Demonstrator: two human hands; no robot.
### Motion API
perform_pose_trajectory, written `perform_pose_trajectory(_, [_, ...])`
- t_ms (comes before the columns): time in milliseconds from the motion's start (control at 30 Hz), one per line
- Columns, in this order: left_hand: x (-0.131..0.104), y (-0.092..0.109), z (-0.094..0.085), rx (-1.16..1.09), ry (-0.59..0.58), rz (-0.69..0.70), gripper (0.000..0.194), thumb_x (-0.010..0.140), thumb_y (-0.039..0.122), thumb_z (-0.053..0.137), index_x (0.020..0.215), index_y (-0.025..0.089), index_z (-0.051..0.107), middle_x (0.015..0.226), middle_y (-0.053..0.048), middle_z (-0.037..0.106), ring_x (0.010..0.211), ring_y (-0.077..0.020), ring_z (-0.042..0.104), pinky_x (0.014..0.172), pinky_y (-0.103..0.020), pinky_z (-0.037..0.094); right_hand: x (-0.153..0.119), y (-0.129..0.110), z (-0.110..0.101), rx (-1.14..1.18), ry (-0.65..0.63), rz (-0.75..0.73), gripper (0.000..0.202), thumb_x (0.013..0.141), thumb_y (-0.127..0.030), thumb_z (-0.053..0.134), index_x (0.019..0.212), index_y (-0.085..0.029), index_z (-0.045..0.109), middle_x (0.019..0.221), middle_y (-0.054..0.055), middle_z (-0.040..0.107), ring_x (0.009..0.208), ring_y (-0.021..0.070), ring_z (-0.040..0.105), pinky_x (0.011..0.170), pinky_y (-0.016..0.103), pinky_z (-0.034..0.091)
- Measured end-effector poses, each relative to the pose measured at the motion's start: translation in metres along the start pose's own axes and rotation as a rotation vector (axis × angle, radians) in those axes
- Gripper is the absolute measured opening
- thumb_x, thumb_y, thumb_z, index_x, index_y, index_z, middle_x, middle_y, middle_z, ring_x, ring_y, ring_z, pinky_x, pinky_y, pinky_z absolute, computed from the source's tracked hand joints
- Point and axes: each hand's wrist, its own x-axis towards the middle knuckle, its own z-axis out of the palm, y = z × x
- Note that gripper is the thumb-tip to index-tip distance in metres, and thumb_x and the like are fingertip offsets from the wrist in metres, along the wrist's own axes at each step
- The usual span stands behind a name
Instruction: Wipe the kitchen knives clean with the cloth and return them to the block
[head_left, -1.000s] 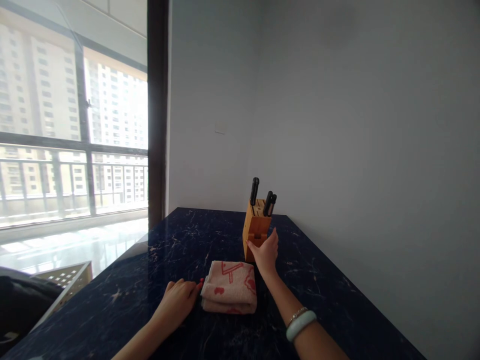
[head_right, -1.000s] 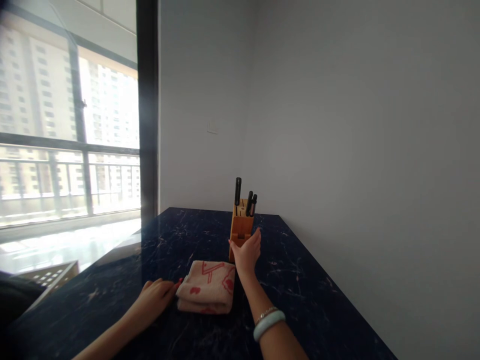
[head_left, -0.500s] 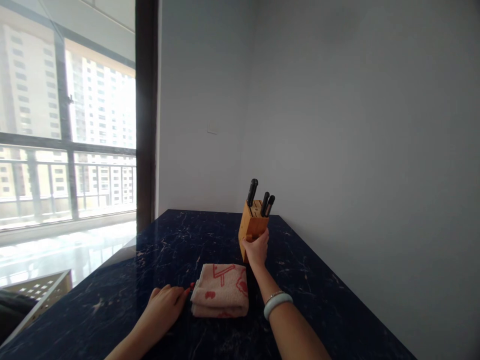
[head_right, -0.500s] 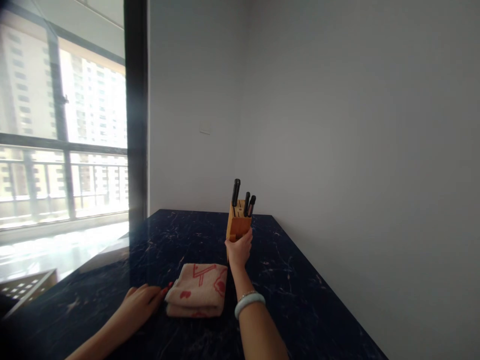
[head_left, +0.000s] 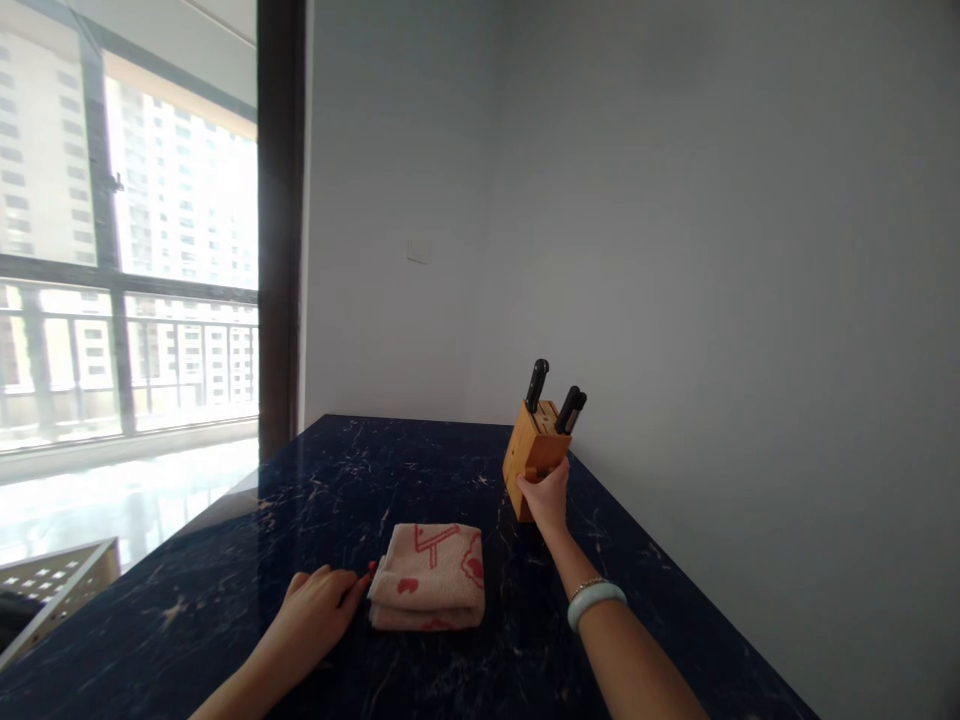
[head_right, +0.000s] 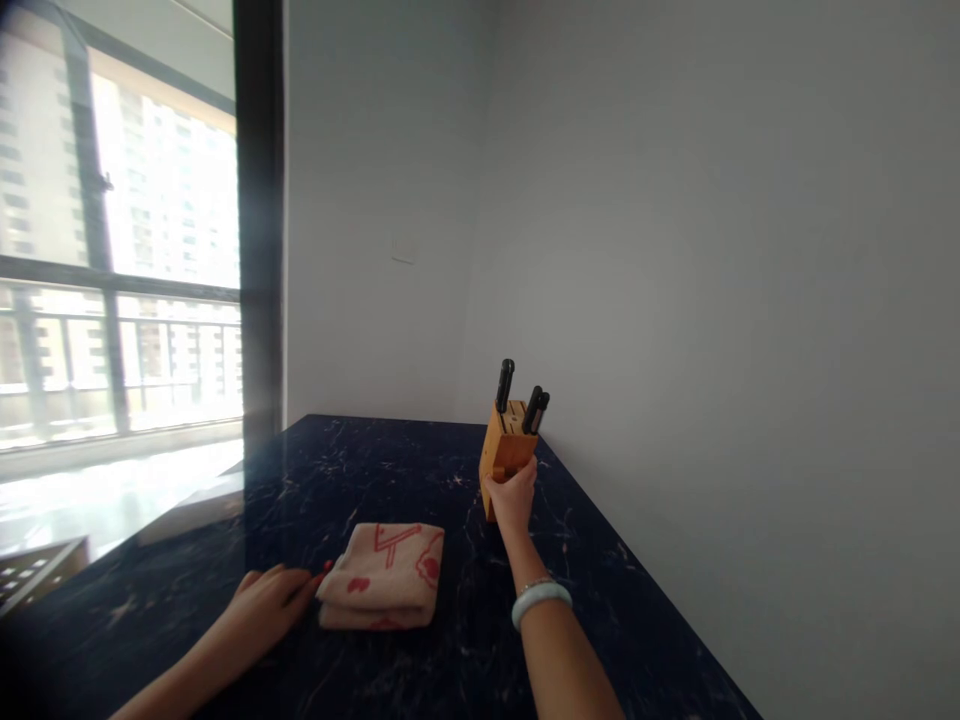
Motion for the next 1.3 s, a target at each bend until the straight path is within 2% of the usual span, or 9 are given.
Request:
perform_pose_trajectory(167, [0.002, -0.003, 0.004, 0.005, -0.019, 0.006, 0.039, 0.086, 0.036, 0.030, 0.074, 0.024, 0.065, 0.078, -0.003, 0.068, 0.085, -0.0197, 0.057, 0.076, -0.033, 0.028, -0.020, -0.001, -0.008, -0.102, -0.046, 0.183, 0.097, 0.058, -0.053, 0.060, 0.134, -0.012, 0.015, 0.128, 0.022, 0.037, 0.113, 0.0359, 0.041, 0.086, 0.044, 0.035])
perform_pose_trajectory(267, [0.002, -0.001, 0.003, 0.006, -0.051, 0.007, 0.040, 0.086, 0.036, 0.029, 0.076, 0.023, 0.065, 0.080, -0.004, 0.068, 0.087, -0.0199, 0.057, 0.077, -0.032, 0.029, -0.048, -0.003, -0.013, -0.174, -0.070, 0.300, 0.075, 0.074, -0.052, 0.041, 0.132, -0.008, 0.021, 0.127, 0.027, 0.036, 0.113, 0.0367, 0.040, 0.083, 0.048, 0.033])
perform_pose_trajectory(333, [0.002, 0.000, 0.001, 0.005, -0.064, 0.017, 0.040, 0.086, 0.036, 0.028, 0.077, 0.023, 0.065, 0.081, -0.004, 0.068, 0.088, -0.0202, 0.057, 0.078, -0.033, 0.029, -0.067, -0.007, -0.018, -0.195, -0.163, 0.272, 0.053, 0.079, -0.043, 0.035, 0.124, -0.014, 0.038, 0.121, 0.019, 0.046, 0.110, 0.0310, 0.043, 0.086, 0.044, 0.031])
perform_pose_trajectory(433, [0.001, 0.003, -0.002, 0.013, -0.064, 0.022, 0.040, 0.085, 0.036, 0.028, 0.076, 0.022, 0.065, 0.081, -0.004, 0.068, 0.088, -0.0206, 0.056, 0.078, -0.033, 0.029, -0.091, -0.017, -0.027, -0.197, -0.424, 0.154, 0.026, 0.076, -0.039, 0.044, 0.090, -0.025, 0.061, 0.094, 0.004, 0.064, 0.098, 0.0244, 0.052, 0.086, 0.039, 0.030])
perform_pose_trajectory(533, [0.000, 0.004, -0.002, 0.023, -0.060, 0.018, 0.038, 0.084, 0.033, 0.029, 0.076, 0.022, 0.065, 0.080, -0.005, 0.068, 0.087, -0.0206, 0.057, 0.078, -0.034, 0.028, -0.107, -0.030, -0.034, -0.210, -0.648, 0.076, 0.031, 0.073, -0.051, 0.047, 0.070, -0.026, 0.065, 0.080, 0.001, 0.067, 0.093, 0.0251, 0.055, 0.086, 0.042, 0.028])
perform_pose_trajectory(667, [0.000, 0.005, -0.002, 0.016, -0.073, 0.041, 0.032, 0.080, 0.023, 0.033, 0.077, 0.023, 0.065, 0.083, -0.004, 0.068, 0.087, -0.0198, 0.057, 0.078, -0.033, 0.029, -0.118, -0.044, -0.038, -0.259, -0.777, 0.042, 0.042, 0.071, -0.062, 0.045, 0.066, -0.025, 0.066, 0.075, 0.003, 0.068, 0.086, 0.0270, 0.058, 0.083, 0.045, 0.029])
perform_pose_trajectory(867, [-0.001, 0.003, 0.000, 0.000, -0.024, 0.043, 0.039, 0.086, 0.036, 0.029, 0.077, 0.023, 0.065, 0.081, -0.004, 0.068, 0.086, -0.0200, 0.057, 0.078, -0.033, 0.029, -0.096, -0.039, -0.042, -0.369, -0.765, 0.037, 0.028, 0.066, -0.050, 0.054, 0.060, -0.024, 0.065, 0.068, 0.001, 0.067, 0.080, 0.0257, 0.060, 0.081, 0.044, 0.030])
perform_pose_trajectory(1167, [0.004, -0.004, 0.012, -0.035, -0.012, 0.017, 0.043, 0.085, 0.044, 0.029, 0.075, 0.024, 0.066, 0.076, -0.004, 0.067, 0.082, -0.0208, 0.058, 0.078, -0.034, 0.030, -0.035, 0.007, -0.101, -0.658, -0.520, -0.014, 0.021, 0.067, -0.035, 0.050, 0.057, -0.022, 0.064, 0.071, 0.008, 0.066, 0.087, 0.0321, 0.057, 0.079, 0.049, 0.027])
perform_pose_trajectory(1300, [0.007, -0.007, 0.015, -0.046, -0.014, 0.009, 0.042, 0.084, 0.045, 0.030, 0.078, 0.025, 0.067, 0.078, -0.004, 0.068, 0.084, -0.0213, 0.059, 0.080, -0.036, 0.030, -0.025, 0.022, -0.110, -0.727, -0.439, 0.000, 0.025, 0.070, -0.037, 0.048, 0.060, -0.021, 0.065, 0.071, 0.009, 0.066, 0.087, 0.0323, 0.056, 0.078, 0.049, 0.028])
